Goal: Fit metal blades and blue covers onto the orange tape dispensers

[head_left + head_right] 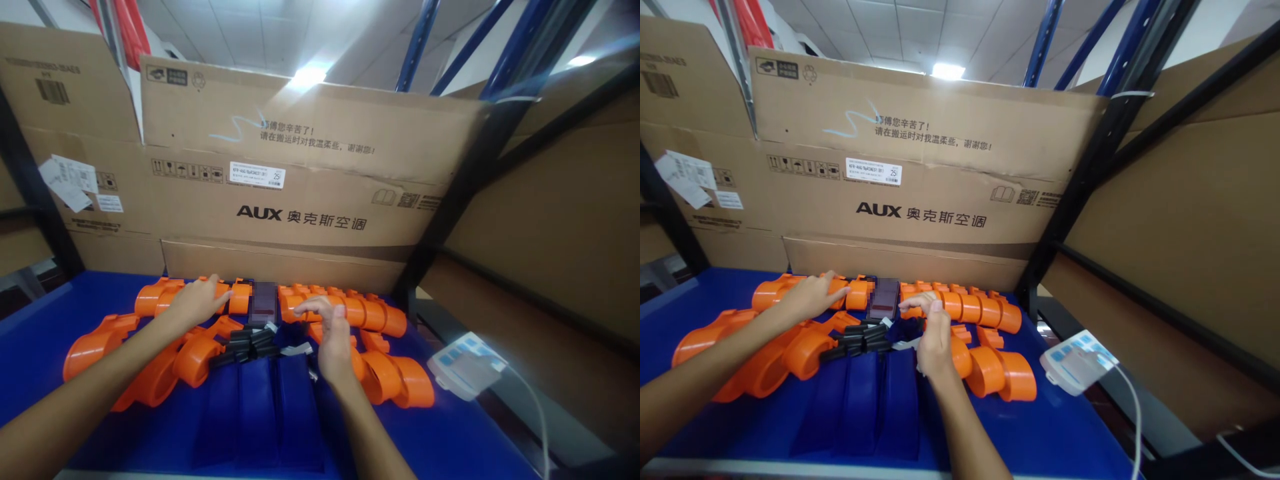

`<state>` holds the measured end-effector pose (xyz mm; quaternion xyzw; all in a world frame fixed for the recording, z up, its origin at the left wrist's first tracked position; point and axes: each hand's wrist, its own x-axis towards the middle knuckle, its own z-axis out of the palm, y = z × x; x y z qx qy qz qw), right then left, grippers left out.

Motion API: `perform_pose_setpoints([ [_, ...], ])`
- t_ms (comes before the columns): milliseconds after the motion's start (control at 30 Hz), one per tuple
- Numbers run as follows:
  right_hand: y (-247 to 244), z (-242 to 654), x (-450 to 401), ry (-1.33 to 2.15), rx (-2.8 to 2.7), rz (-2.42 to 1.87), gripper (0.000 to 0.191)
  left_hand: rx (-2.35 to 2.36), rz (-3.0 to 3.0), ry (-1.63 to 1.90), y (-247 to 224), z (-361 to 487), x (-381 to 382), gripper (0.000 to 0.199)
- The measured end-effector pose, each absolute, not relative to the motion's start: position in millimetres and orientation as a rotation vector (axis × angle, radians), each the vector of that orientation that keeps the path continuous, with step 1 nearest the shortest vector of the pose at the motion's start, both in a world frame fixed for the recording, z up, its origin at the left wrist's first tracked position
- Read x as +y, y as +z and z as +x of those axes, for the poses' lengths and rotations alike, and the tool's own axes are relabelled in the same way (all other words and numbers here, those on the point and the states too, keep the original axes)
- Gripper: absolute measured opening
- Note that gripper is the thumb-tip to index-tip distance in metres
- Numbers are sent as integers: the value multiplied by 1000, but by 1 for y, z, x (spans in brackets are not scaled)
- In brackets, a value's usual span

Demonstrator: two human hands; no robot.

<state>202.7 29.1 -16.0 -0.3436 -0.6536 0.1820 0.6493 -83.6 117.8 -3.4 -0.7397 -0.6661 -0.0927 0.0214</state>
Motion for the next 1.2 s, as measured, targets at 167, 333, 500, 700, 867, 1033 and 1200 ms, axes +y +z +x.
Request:
perform_pose_setpoints([
  [167, -16, 203, 29, 453, -1487, -771, 75, -2044, -2368, -324, -10, -88, 119, 66],
  [333, -16, 205, 27, 426, -1465, -774, 74, -1970, -2457, -405, 10, -102, 99, 81],
  [500, -15, 206, 24, 425, -1459, -768, 74, -1648, -2783, -395, 24, -130, 53, 72],
  [700, -14, 205, 24, 412, -1495, -768, 74, -1401, -2985, -306, 15, -166, 27, 74],
  [867, -12, 205, 24, 380, -1494, -794, 75, -1483, -2762, -381, 18, -179, 71, 72],
  [1033, -14, 206, 28, 368, -1492, -822, 75, -1510, -2743, -265, 3, -172, 123, 86],
  [1200, -16, 207, 29, 370, -1488, -833, 75, -1537, -2749, -221, -17, -164, 145, 98],
])
